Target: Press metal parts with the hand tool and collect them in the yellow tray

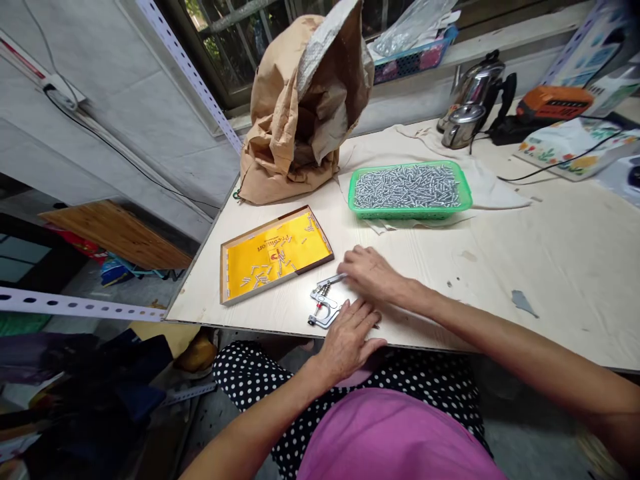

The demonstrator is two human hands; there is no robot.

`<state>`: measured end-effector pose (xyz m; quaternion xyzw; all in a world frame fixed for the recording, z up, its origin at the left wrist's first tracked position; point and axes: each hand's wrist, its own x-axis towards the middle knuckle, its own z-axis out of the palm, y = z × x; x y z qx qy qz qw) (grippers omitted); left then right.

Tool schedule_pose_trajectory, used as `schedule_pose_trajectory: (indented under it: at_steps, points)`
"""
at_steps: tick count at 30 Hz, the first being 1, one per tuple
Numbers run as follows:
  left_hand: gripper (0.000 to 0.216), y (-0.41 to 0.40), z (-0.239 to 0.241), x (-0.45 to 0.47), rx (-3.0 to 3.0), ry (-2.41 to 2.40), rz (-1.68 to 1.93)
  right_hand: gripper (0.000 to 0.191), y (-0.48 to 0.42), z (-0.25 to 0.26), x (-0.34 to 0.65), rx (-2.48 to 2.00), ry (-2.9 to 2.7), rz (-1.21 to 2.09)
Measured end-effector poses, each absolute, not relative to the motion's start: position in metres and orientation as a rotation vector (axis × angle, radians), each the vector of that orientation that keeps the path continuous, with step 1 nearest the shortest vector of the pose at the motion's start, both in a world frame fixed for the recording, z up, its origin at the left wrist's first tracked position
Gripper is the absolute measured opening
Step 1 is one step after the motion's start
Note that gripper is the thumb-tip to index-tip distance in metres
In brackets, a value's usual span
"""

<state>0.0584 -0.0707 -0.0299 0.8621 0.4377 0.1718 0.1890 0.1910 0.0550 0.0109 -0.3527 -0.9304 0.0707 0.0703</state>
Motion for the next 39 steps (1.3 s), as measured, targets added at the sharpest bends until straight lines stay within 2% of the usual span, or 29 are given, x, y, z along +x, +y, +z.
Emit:
schedule_pose_trajectory:
  at_steps: [4,8,11,17,20,23,26,29,31,34,39]
  points:
    - [0.047,-0.073,-0.031,0.059,2.319,1.261,0.411,0.011,0.029,0.011,0.146,-0.536,-2.969,0.175]
    - [0.05,-0.073,-0.035,0.058,2.291,1.269,0.38,0.013,0.024,-0.005,0.119,-0.331,-2.983,0.093]
    - [0.048,-0.074,-0.037,0.059,2.281,1.266,0.393,0.011,0.024,-0.009,0.106,-0.267,-2.875,0.176]
    - [0.043,-0.074,-0.027,0.049,2.409,1.175,0.508,0.018,0.044,0.034,0.117,-0.525,-2.324,0.371]
    - [0.03,-0.064,-0.01,0.021,2.478,1.348,0.703,0.016,0.084,0.066,0.163,-0.71,-2.121,0.211]
    - [0.024,-0.039,0.008,-0.022,2.342,1.823,0.821,0.012,0.132,0.083,0.221,-1.017,-2.023,-0.001]
    - [0.018,-0.008,0.02,-0.061,2.234,2.15,0.616,0.016,0.161,0.081,0.262,-1.243,-1.987,-0.167]
    - [0.017,0.021,0.023,-0.082,2.317,2.091,0.34,0.026,0.153,0.067,0.271,-1.284,-2.015,-0.221]
    - [0.019,0.036,0.024,-0.087,2.455,1.899,0.133,0.027,0.13,0.055,0.262,-1.213,-2.101,-0.131]
    - [0.019,0.054,0.025,-0.089,2.61,1.617,-0.111,0.025,0.081,0.035,0.238,-1.039,-2.28,0.181]
    - [0.022,0.068,0.028,-0.088,2.637,1.481,-0.196,0.021,0.01,0.006,0.21,-0.948,-2.482,0.565]
